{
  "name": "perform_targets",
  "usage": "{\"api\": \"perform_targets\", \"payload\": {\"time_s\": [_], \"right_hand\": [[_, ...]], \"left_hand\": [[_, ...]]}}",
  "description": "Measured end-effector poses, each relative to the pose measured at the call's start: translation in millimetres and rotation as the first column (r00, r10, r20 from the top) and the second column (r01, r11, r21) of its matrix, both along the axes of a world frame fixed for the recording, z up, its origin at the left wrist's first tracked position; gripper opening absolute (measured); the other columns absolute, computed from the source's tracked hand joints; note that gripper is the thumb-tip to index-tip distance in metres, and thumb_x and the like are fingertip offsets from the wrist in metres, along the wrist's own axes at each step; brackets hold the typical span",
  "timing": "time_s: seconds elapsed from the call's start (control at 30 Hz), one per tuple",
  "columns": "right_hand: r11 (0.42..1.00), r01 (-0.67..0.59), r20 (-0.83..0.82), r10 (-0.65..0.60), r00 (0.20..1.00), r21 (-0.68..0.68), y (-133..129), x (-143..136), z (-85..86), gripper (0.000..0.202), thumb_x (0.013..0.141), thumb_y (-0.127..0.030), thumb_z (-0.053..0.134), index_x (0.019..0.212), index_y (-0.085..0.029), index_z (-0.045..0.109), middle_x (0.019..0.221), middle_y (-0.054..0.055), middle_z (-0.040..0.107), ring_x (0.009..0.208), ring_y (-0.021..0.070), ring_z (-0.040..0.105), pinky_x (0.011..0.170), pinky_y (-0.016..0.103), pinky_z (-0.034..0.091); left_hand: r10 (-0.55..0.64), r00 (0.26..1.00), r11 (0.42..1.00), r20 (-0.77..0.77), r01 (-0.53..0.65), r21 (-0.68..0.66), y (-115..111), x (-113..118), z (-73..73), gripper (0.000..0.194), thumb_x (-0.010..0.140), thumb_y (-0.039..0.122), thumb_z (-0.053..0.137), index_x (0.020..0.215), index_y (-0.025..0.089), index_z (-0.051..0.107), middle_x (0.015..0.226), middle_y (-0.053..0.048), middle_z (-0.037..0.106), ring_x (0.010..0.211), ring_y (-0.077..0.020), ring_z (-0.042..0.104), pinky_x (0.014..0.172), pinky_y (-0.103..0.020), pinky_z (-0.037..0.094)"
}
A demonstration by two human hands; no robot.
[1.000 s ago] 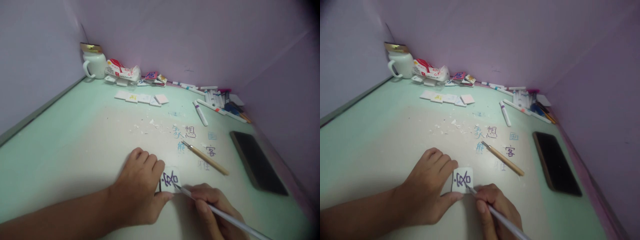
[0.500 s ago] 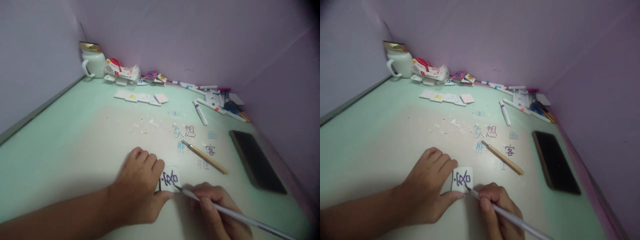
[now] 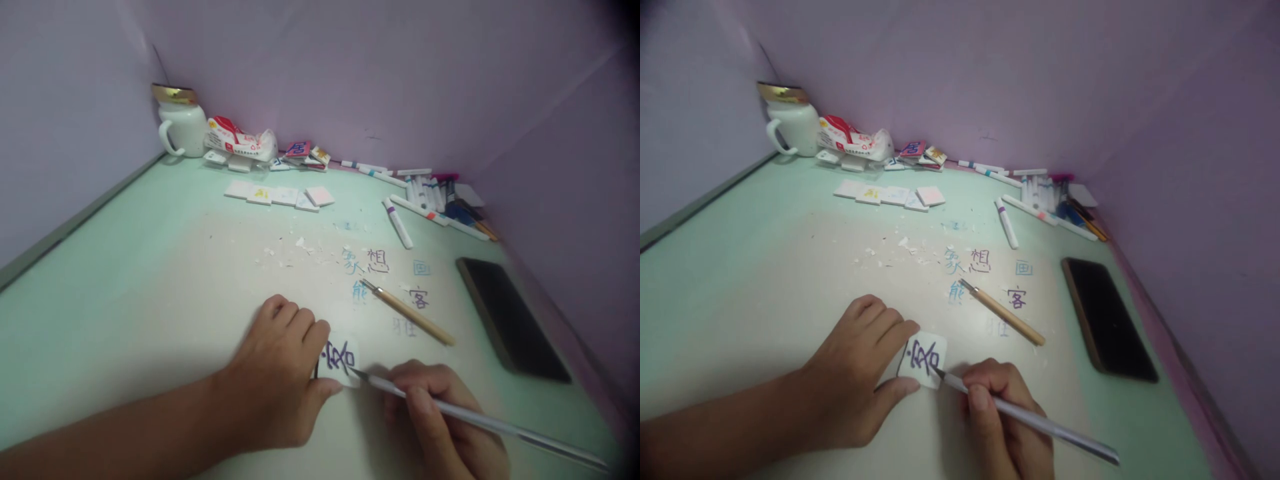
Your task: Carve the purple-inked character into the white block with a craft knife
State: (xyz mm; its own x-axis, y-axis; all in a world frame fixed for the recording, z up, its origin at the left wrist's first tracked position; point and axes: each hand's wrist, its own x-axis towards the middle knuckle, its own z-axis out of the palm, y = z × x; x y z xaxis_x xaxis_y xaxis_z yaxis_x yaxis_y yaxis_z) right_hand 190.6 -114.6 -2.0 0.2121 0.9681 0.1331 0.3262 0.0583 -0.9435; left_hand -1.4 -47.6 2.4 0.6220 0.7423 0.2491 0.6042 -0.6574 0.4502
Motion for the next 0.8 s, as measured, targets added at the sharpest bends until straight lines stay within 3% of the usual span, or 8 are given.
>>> {"api": "perform_targets", "payload": {"time_s": [0.27,0.33,0.43,0.53,0.67,0.8], "right_hand": [[0.997,-0.032,-0.193,0.046,0.98,0.074,4,11,-8.0,0.016,0.096,-0.027,0.049,0.089,-0.023,0.063,0.069,0.001,0.06,0.062,0.0129,0.055,0.054,0.021,0.044],[0.997,-0.035,-0.225,0.05,0.973,0.067,6,13,-7.0,0.015,0.096,-0.028,0.05,0.09,-0.022,0.062,0.07,0.002,0.06,0.063,0.0135,0.056,0.055,0.022,0.045],[0.996,-0.079,-0.223,0.083,0.971,0.029,11,19,2.8,0.016,0.096,-0.032,0.05,0.09,-0.023,0.062,0.069,0.001,0.061,0.061,0.0138,0.057,0.056,0.023,0.046],[0.99,-0.141,-0.084,0.141,0.986,0.006,19,25,17.3,0.018,0.096,-0.033,0.049,0.089,-0.024,0.062,0.069,0.0,0.06,0.063,0.0129,0.056,0.057,0.022,0.044],[0.965,-0.253,-0.067,0.258,0.964,0.069,31,25,19.5,0.018,0.098,-0.032,0.046,0.091,-0.025,0.061,0.073,-0.001,0.058,0.066,0.0132,0.055,0.061,0.025,0.043],[0.944,-0.296,-0.205,0.322,0.924,0.147,38,19,0.2,0.017,0.098,-0.032,0.046,0.092,-0.024,0.06,0.07,-0.001,0.057,0.065,0.0137,0.052,0.058,0.025,0.041]], "left_hand": [[-0.115,0.986,0.993,0.123,0.109,0.053,6,-6,0.4,0.048,0.077,0.005,0.041,0.125,0.009,0.046,0.104,-0.014,0.055,0.092,-0.0263,0.048,0.085,-0.047,0.037],[-0.091,0.984,0.995,0.153,0.084,0.056,5,-5,-0.5,0.044,0.08,0.011,0.046,0.124,0.008,0.047,0.107,-0.015,0.054,0.095,-0.0272,0.048,0.087,-0.049,0.037],[-0.029,0.994,0.999,0.105,0.027,0.029,1,0,-0.9,0.05,0.079,0.034,0.062,0.119,0.008,0.05,0.108,-0.015,0.055,0.096,-0.0293,0.048,0.092,-0.053,0.035],[0.016,1.0,1.0,0.021,-0.015,-0.011,-3,5,-0.2,0.054,0.073,0.043,0.071,0.112,0.01,0.054,0.105,-0.013,0.056,0.095,-0.0303,0.048,0.093,-0.054,0.034],[0.022,0.999,0.999,0.031,-0.02,-0.036,-2,5,1.0,0.035,0.076,0.028,0.062,0.107,0.013,0.055,0.102,-0.012,0.055,0.092,-0.0282,0.047,0.09,-0.051,0.036],[-0.035,0.996,0.998,0.086,0.04,-0.056,1,1,1.2,0.041,0.067,0.012,0.055,0.108,0.013,0.055,0.102,-0.012,0.053,0.094,-0.0272,0.046,0.092,-0.05,0.035]]}}
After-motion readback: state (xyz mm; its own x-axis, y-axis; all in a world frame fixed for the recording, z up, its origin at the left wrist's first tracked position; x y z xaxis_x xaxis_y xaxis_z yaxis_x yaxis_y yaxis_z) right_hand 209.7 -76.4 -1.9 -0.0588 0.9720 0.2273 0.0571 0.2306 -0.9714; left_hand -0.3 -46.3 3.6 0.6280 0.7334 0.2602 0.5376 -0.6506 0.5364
